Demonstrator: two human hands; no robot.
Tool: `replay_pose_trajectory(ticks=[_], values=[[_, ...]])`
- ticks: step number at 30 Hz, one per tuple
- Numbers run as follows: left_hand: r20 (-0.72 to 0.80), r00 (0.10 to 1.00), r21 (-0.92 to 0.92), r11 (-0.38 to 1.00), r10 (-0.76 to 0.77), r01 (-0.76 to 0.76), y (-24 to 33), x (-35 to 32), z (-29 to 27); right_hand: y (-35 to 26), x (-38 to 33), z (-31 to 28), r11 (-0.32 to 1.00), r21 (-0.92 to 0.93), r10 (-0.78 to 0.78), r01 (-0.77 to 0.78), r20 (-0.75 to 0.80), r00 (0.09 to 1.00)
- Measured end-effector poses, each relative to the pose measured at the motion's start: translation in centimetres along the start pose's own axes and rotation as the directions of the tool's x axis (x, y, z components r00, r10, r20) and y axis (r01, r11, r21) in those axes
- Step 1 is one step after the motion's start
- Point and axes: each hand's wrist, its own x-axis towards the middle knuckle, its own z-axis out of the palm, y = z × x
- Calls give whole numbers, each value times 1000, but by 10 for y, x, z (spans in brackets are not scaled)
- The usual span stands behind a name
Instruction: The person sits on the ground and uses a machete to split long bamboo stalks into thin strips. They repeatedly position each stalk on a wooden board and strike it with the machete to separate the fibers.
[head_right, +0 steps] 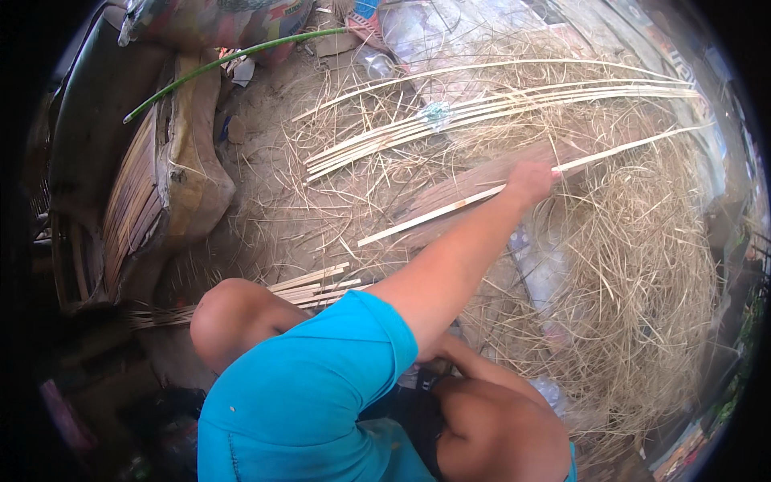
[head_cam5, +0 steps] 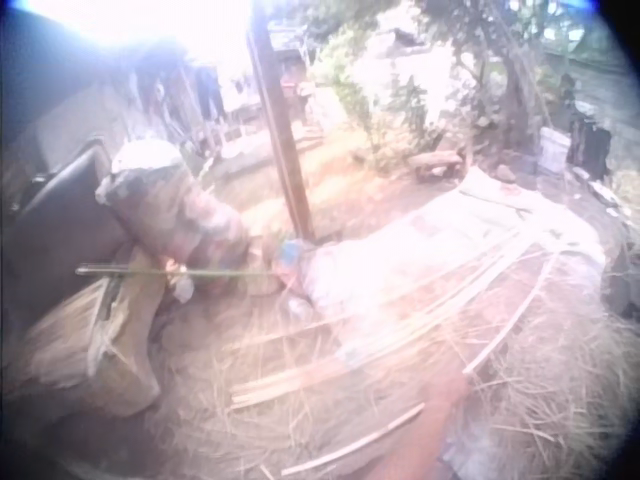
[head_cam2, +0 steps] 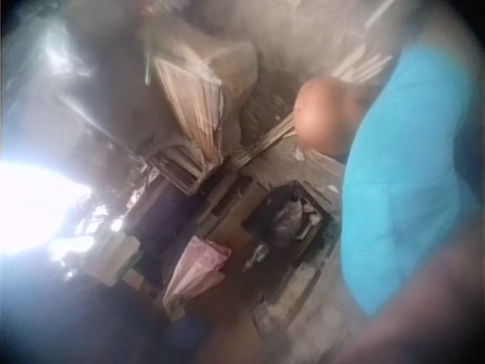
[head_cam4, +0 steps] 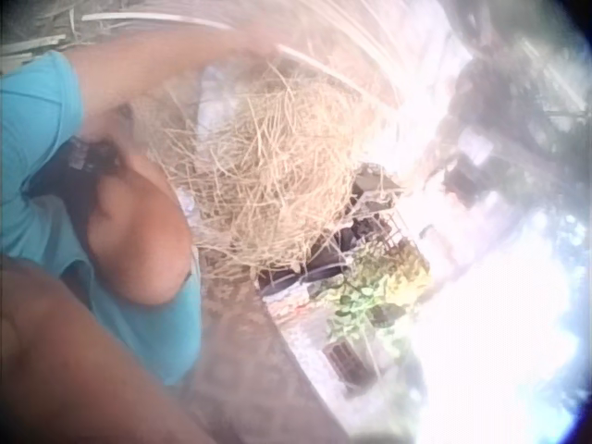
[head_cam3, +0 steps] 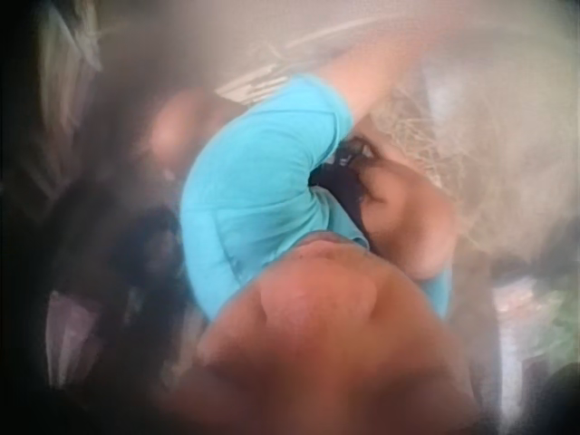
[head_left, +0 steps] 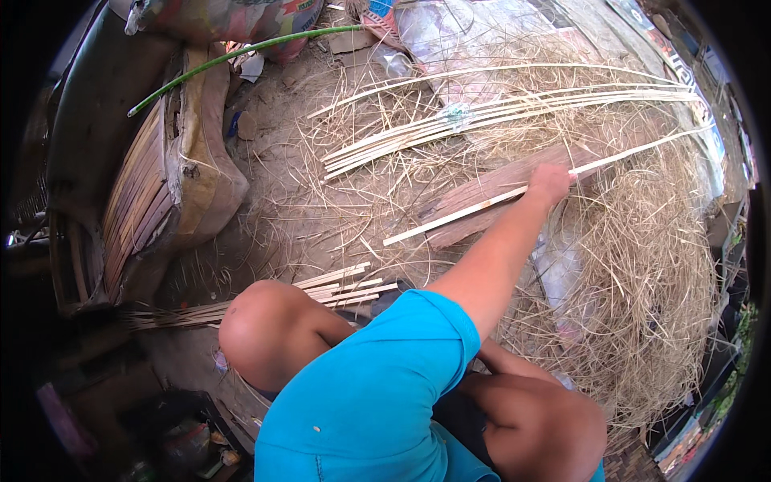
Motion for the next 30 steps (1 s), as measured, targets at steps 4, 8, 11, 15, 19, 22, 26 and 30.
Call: replay_pose_trajectory(ticks=[4,8,11,15,19,22,26,30], values=[[110,991,147,985,72,-88,-14,-16,-34,-59,24,-77,747,538,398,-389,107,911],[414,849,610,592,329,-527,-46,-33,-146,-19,4,-102,405,889,761,-212,-199,617],[665,747,561,670,-14,-487,-73,-81,-218,4,-50,-142,830,29,388,-556,-747,540],[744,624,470,852,-241,-231,-165,-200,-223,20,-71,-200,642,-232,300,-731,-801,518],[520,845,-183,950,-123,251,-209,-273,-152,12,-29,-181,597,-157,473,-787,-724,503],[231,958,-246,942,-171,228,-217,-312,-140,-4,7,-153,714,-439,287,-545,-527,800],[199,970,-169,970,-138,172,-202,-326,-148,86,-90,-275,481,-72,387,-874,-877,285],[193,974,-1,992,-122,125,-211,-326,-146,38,-41,-221,594,-43,450,-803,-810,376]])
